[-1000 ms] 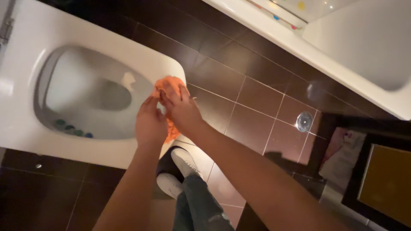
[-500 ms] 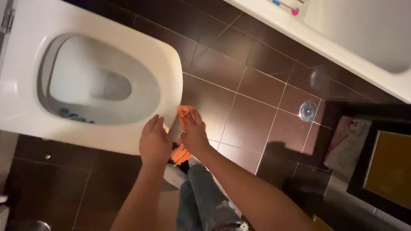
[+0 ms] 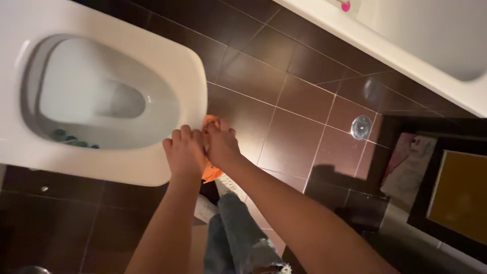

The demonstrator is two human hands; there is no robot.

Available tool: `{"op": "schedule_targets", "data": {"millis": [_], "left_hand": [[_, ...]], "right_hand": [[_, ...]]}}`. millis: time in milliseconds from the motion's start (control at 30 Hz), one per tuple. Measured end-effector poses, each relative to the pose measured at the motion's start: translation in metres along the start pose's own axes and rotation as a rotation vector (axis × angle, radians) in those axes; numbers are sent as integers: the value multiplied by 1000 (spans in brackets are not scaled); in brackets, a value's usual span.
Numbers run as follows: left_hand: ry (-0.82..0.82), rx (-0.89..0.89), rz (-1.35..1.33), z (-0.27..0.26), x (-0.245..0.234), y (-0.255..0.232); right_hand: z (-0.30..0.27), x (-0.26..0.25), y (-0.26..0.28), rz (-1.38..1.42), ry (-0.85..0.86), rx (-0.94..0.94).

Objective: The person rinses a cloth in a sink and then uses it to wipe various parts of a toilet including the rim, the seat, and the tank.

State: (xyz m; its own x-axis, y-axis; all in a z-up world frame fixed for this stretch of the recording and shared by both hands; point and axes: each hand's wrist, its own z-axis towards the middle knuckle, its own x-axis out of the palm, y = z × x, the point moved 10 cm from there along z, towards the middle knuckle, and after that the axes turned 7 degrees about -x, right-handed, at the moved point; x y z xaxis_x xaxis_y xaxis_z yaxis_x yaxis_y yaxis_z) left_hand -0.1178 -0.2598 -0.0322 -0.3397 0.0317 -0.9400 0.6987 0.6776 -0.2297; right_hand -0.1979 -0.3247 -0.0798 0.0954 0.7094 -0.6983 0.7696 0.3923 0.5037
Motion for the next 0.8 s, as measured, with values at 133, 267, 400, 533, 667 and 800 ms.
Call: {"op": "schedule_targets", "data": {"millis": [133, 267, 400, 533, 667, 800], "left_hand": [[-33, -13, 61, 16, 13, -3], [24, -14, 160, 27, 31, -5], [51, 72, 238, 26, 21, -24], [62, 150, 271, 19, -13, -32], [-160, 269, 161, 0, -86, -43], [-263, 233, 112, -12, -164, -33]], "right_hand": [[3, -11, 5, -113, -52, -151], [7, -7, -5, -151, -21, -184], [4, -16, 5, -142, 16, -149], [-18, -57, 38, -36, -163, -268], [-50, -108, 76, -26, -385, -358], [-77, -174, 138, 16, -551, -454]]}}
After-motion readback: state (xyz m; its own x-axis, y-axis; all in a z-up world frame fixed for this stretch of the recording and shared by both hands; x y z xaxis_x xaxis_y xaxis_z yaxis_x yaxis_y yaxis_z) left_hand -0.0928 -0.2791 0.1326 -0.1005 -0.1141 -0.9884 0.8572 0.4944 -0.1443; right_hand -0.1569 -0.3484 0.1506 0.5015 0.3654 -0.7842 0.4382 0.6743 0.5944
